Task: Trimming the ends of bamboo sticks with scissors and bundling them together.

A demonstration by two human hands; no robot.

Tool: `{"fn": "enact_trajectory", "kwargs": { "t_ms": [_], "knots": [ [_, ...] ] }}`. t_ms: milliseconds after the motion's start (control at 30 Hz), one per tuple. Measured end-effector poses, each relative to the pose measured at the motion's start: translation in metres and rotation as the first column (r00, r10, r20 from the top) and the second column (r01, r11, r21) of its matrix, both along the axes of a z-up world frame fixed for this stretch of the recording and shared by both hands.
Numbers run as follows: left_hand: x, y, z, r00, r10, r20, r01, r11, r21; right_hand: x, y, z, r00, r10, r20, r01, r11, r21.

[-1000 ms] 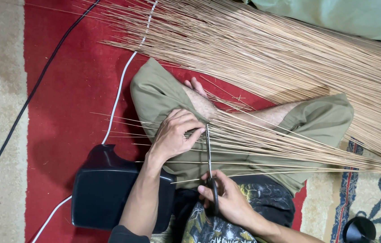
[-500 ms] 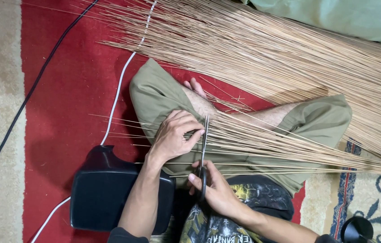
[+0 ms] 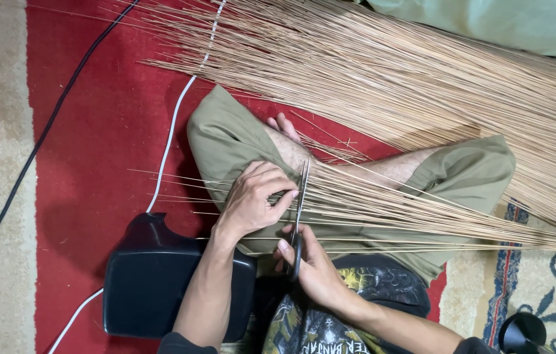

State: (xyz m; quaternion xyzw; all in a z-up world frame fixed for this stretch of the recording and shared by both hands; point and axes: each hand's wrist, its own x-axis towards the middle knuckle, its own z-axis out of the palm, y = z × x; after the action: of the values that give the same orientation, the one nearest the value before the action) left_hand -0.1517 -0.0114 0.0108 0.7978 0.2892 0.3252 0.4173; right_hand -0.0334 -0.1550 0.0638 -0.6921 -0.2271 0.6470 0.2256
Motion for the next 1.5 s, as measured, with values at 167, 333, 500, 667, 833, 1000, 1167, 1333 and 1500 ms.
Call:
{"fn": "enact_trajectory", "kwargs": {
  "t_ms": [167,333,500,667,833,1000,1167,1333,1500],
  "knots": [
    [-0.001,0.001,0.005,1.0,-0.011,0.006,0.011,1.0,-0.001,-0.001,-0.001,-0.003,0.999,-0.041,-0.036,0.042,0.999,0.032],
    [0.0,0.001,0.003,1.0,-0.018,0.013,0.018,1.0,0.008,-0.001,-0.002,-0.007,0.998,-0.039,-0.047,0.041,0.998,0.052],
    [0.001,0.001,0.001,1.0,-0.008,0.004,0.008,1.0,0.02,0.0,-0.002,-0.006,1.0,0.002,-0.012,-0.002,0.998,0.056],
    [0.001,0.001,0.003,1.0,-0.012,-0.009,0.012,1.0,0.022,0.0,-0.001,-0.005,0.999,0.035,0.019,-0.035,0.999,0.029],
    [0.001,0.001,0.004,1.0,-0.013,-0.013,0.013,1.0,0.023,-0.002,-0.004,-0.007,1.0,-0.013,0.005,0.013,0.999,0.046],
    [0.001,0.001,0.007,1.0,-0.004,0.012,0.004,1.0,0.019,0.0,-0.008,-0.013,1.0,0.013,0.0,-0.012,0.983,0.181],
    [0.001,0.001,0.005,1.0,-0.011,0.01,0.011,1.0,0.023,0.002,-0.009,-0.016,1.0,0.009,0.014,-0.011,0.982,0.187],
    [0.001,0.001,0.005,1.0,-0.007,0.007,0.007,1.0,0.029,0.003,-0.012,-0.022,1.0,0.017,0.002,-0.017,0.977,0.213],
    [0.001,0.0,0.002,1.0,-0.008,-0.012,0.009,0.999,0.034,0.003,-0.011,-0.022,1.0,0.018,0.004,-0.018,0.984,0.176]
  ]
}}
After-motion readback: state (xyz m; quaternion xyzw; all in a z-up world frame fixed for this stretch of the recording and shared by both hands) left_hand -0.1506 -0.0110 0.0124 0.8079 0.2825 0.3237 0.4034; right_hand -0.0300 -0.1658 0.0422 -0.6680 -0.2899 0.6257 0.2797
